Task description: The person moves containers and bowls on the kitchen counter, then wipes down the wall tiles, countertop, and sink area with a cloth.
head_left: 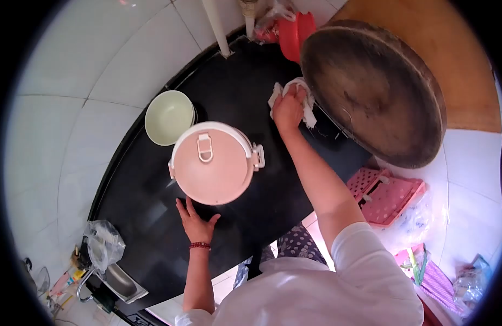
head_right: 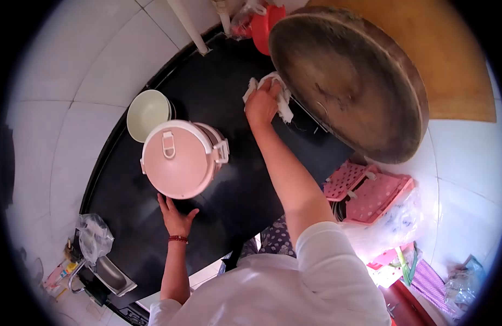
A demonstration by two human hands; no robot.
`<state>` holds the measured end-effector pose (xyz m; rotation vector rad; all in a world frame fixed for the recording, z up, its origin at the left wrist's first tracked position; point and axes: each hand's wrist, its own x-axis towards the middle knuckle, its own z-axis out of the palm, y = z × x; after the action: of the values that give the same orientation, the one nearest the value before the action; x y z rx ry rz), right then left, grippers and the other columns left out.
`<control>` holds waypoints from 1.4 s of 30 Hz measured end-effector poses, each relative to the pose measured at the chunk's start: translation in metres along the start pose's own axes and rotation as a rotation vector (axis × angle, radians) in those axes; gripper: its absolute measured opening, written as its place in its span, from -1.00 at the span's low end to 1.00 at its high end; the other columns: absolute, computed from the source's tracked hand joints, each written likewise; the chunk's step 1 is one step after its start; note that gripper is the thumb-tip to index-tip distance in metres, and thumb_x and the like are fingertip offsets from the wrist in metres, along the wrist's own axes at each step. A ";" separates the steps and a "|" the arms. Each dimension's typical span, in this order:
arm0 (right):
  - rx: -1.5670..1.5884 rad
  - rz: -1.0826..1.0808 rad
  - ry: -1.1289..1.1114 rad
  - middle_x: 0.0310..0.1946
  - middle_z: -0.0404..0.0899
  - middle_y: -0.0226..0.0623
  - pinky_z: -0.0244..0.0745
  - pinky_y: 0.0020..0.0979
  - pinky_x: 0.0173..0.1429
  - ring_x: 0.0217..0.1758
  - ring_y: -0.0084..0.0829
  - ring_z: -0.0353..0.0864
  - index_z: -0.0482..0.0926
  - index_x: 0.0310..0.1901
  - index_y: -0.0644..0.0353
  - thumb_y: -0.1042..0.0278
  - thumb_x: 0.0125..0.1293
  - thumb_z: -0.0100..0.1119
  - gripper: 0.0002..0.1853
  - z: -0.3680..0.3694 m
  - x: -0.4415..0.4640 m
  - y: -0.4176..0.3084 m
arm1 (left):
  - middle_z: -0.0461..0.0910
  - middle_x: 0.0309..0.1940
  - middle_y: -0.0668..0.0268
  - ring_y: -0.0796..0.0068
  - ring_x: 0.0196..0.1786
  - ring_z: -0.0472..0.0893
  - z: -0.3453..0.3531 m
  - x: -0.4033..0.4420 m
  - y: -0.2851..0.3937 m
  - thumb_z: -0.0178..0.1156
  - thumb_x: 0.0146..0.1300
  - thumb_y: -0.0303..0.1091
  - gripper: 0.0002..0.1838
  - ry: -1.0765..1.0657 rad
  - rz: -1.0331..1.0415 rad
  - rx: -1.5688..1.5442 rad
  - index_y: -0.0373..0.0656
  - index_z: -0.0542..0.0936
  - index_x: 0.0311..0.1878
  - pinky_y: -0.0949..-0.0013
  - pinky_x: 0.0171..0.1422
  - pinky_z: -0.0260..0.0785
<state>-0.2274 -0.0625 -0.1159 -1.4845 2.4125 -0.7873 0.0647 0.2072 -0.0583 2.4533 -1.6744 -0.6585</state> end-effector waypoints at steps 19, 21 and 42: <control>0.003 -0.395 -0.333 0.23 0.47 -0.15 0.55 0.04 0.07 0.03 0.06 0.66 0.57 0.10 0.18 0.40 0.30 0.11 -0.66 0.065 0.078 -0.073 | -0.14 0.61 -0.23 -0.23 0.61 0.05 -0.005 0.005 0.002 0.66 -0.18 -0.05 0.27 -0.106 -0.070 -0.007 -0.20 0.11 0.57 -0.04 0.56 0.18; 0.117 -0.583 -0.282 0.22 0.47 -0.17 0.56 0.04 0.09 0.04 0.06 0.64 0.58 0.08 0.18 0.43 0.27 0.11 -0.66 0.068 0.074 -0.057 | -0.15 0.61 -0.23 -0.23 0.62 0.04 -0.006 0.005 0.001 0.66 -0.17 -0.05 0.27 -0.115 -0.072 -0.007 -0.19 0.11 0.57 -0.04 0.57 0.17; 0.429 -0.728 -0.649 -0.11 0.53 -0.25 0.55 -0.17 0.01 0.01 -0.15 0.61 0.62 -0.07 0.09 0.59 0.13 0.13 -0.68 0.097 0.060 -0.084 | -0.19 0.61 -0.23 -0.25 0.64 -0.03 -0.001 0.007 -0.001 0.66 -0.17 -0.09 0.28 -0.140 -0.071 0.039 -0.22 0.08 0.57 -0.03 0.60 0.11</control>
<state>-0.1495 -0.1772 -0.1455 -2.0156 1.1484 -0.7151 0.0679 0.2008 -0.0596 2.5588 -1.6689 -0.8329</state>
